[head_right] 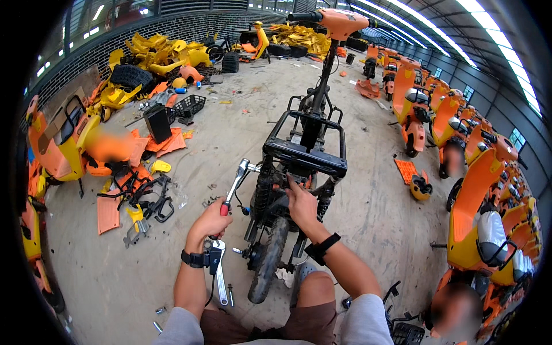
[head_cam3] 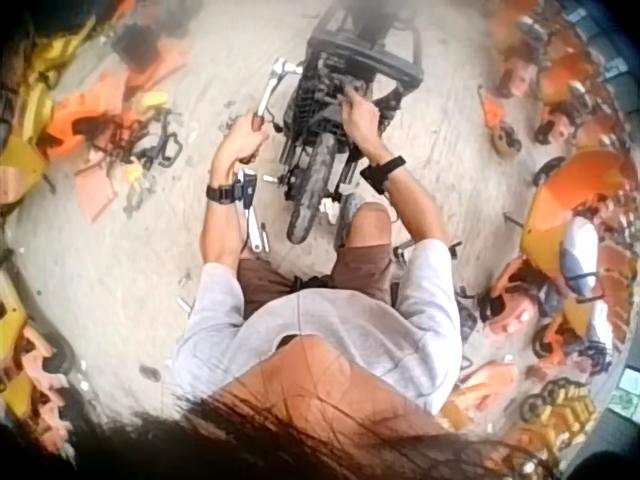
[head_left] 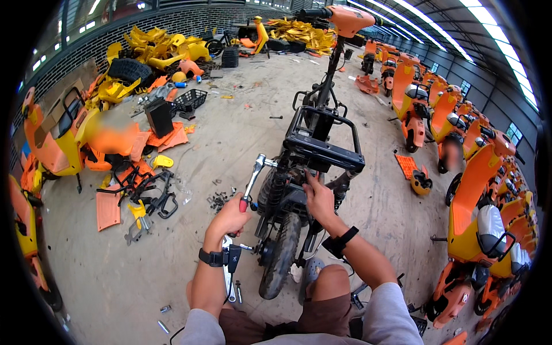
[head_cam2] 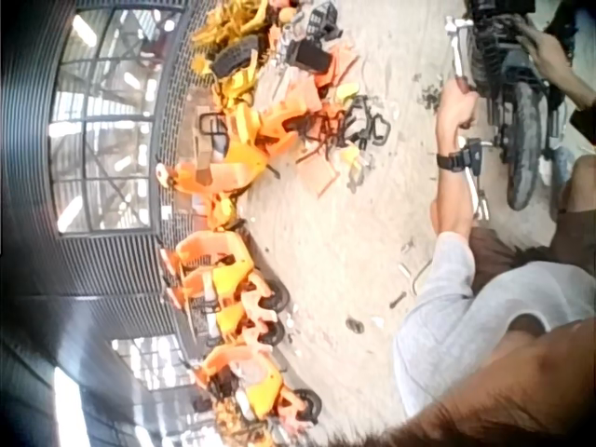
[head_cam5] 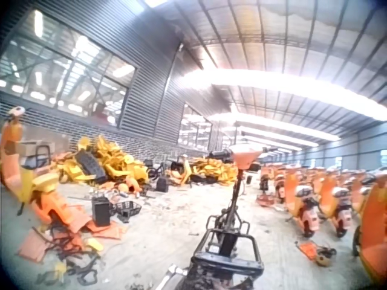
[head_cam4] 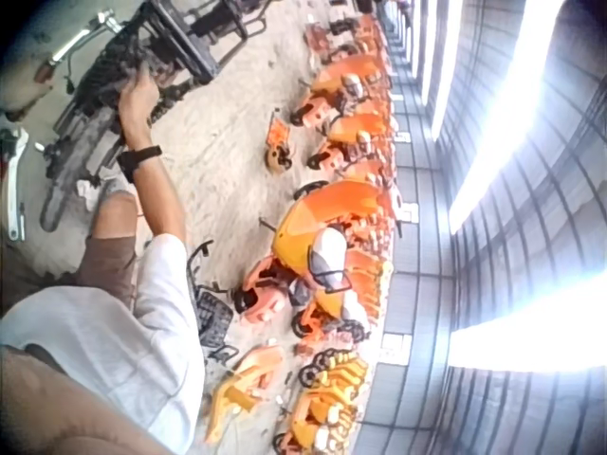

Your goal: The person works on the rear wheel assembly of a motorcycle frame using a ratchet and an adjustable wrench. They manipulate various bolts and parts by hand while sitting on the floor.

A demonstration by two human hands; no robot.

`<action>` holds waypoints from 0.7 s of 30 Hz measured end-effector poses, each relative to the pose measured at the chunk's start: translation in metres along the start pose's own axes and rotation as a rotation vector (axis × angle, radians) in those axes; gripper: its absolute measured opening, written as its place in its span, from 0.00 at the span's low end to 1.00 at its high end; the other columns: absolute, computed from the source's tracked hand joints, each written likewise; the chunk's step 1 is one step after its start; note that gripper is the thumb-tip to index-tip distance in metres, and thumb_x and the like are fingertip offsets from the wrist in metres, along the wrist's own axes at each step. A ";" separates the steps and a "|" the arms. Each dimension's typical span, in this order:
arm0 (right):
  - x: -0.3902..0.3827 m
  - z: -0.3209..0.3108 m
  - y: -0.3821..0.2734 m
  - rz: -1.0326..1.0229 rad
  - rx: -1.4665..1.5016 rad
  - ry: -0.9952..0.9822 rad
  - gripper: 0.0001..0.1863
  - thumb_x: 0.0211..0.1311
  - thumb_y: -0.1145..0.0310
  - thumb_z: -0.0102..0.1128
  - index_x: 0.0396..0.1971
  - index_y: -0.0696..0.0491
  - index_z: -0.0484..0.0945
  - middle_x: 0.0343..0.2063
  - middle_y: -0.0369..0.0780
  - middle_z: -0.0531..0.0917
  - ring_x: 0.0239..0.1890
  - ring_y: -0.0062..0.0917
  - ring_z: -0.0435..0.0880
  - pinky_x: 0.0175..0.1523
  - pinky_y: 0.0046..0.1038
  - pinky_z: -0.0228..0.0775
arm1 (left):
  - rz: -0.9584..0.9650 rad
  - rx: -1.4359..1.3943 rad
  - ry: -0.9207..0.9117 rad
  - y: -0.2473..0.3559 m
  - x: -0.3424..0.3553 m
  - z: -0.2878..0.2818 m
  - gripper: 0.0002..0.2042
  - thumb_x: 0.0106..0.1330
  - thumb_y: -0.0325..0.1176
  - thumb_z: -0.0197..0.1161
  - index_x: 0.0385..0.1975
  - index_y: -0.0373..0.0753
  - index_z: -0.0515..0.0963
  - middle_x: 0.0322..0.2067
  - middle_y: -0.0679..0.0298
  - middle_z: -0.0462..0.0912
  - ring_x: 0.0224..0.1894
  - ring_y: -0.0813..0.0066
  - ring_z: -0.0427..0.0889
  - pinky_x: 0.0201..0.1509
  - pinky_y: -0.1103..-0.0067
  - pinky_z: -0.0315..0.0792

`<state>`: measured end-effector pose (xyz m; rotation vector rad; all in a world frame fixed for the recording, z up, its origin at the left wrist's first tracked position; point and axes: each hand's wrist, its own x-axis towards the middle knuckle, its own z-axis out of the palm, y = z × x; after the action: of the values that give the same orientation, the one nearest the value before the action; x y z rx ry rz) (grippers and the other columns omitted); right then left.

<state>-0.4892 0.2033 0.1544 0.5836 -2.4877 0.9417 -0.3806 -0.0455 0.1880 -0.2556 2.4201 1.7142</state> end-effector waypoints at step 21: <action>0.014 -0.006 -0.003 -0.266 -0.288 0.070 0.24 0.61 0.69 0.56 0.59 0.44 0.70 0.34 0.51 0.81 0.28 0.45 0.81 0.30 0.39 0.73 | -0.034 0.034 -0.001 -0.003 0.001 -0.002 0.22 0.55 0.23 0.53 0.52 0.31 0.63 0.18 0.61 0.70 0.13 0.72 0.72 0.14 0.75 0.66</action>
<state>-0.4979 0.2022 0.1677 0.7453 -2.3497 0.4851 -0.3810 -0.0486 0.1858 -0.2893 2.4278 1.6573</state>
